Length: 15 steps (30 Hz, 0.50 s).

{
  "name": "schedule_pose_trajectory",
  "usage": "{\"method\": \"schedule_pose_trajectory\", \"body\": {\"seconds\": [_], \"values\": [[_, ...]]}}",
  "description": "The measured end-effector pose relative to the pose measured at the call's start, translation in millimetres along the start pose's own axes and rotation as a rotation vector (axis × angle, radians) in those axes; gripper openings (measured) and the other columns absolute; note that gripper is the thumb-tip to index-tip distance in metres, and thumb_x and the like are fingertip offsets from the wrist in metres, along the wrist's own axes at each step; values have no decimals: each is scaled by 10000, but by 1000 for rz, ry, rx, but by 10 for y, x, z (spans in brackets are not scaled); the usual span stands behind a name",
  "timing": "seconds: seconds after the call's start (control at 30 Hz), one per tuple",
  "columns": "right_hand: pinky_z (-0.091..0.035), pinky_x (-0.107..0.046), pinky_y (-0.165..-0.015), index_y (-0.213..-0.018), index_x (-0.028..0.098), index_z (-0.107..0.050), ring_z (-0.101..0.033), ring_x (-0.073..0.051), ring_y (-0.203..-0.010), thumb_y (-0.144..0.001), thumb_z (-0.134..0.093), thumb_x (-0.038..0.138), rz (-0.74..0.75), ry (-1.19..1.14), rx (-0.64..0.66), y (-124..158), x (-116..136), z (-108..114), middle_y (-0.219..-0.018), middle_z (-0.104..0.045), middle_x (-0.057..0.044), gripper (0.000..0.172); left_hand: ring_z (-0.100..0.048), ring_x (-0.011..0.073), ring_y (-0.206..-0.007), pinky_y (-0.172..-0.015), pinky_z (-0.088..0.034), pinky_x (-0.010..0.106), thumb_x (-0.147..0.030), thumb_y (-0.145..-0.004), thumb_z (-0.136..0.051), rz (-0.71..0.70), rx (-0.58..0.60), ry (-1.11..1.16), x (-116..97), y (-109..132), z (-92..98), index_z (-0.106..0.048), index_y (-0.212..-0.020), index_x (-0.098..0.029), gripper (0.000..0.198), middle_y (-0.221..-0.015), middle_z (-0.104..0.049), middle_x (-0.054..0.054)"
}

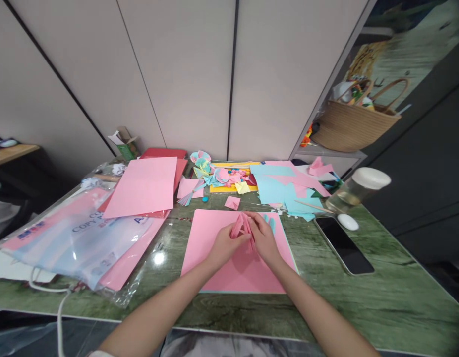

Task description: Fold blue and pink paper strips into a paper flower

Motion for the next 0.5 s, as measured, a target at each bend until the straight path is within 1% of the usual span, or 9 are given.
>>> {"method": "schedule_pose_trajectory", "body": {"seconds": [0.07, 0.13, 0.23, 0.33, 0.4, 0.5], "values": [[-407, -275, -768, -985, 190, -540, -523, -153, -833, -806, -390, 319, -8, 6, 41, -18, -11, 19, -930, -575, -39, 266, -523, 144, -711, -665, -403, 241, -271, -691, -552, -13, 3, -17, -17, 5, 13, -592, -844, -115, 223, -769, -608, 37], [-416, -277, -736, -974, 182, -548, -526, -151, -780, -797, -408, 330, -11, 14, 71, -34, -19, 35, -888, -582, -39, 270, -497, 125, -645, -618, -389, 227, -298, -704, -538, 5, 13, -30, -34, 12, 28, -586, -819, -115, 221, -697, -584, 17], [-417, -282, -750, -975, 181, -549, -526, -155, -806, -801, -408, 345, 6, 12, 80, -44, -35, 37, -915, -579, -45, 278, -421, 93, -531, -538, -346, 207, -323, -710, -531, 43, 28, -37, -49, 21, 44, -570, -774, -120, 216, -563, -505, -24], [-398, -294, -816, -1010, 189, -529, -510, -163, -903, -814, -389, 357, 21, 40, 15, -16, -61, 5, -987, -560, -54, 294, -360, 74, -474, -502, -312, 200, -330, -718, -524, 46, 23, -22, -50, 26, 39, -550, -745, -128, 205, -496, -434, -52], [-370, -298, -865, -1035, 202, -510, -483, -161, -969, -835, -350, 360, 46, 78, -35, 22, -69, -36, -1026, -539, -54, 301, -344, 69, -456, -486, -298, 198, -332, -718, -525, 47, 14, -13, -43, 31, 25, -537, -729, -133, 200, -476, -410, -61], [-348, -297, -887, -1045, 215, -492, -460, -153, -992, -858, -298, 353, 74, 113, -88, 65, -77, -87, -1033, -518, -53, 303, -344, 66, -437, -450, -276, 193, -342, -711, -536, 58, 10, 3, -22, 33, 9, -519, -710, -131, 212, -457, -402, -64]]}}
Point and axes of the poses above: each hand's wrist, its own y-axis away from the middle knuckle, its own z-axis out of the back of the hand, x = y × z, the point moved 3 cm from there along -y, towards the middle knuckle
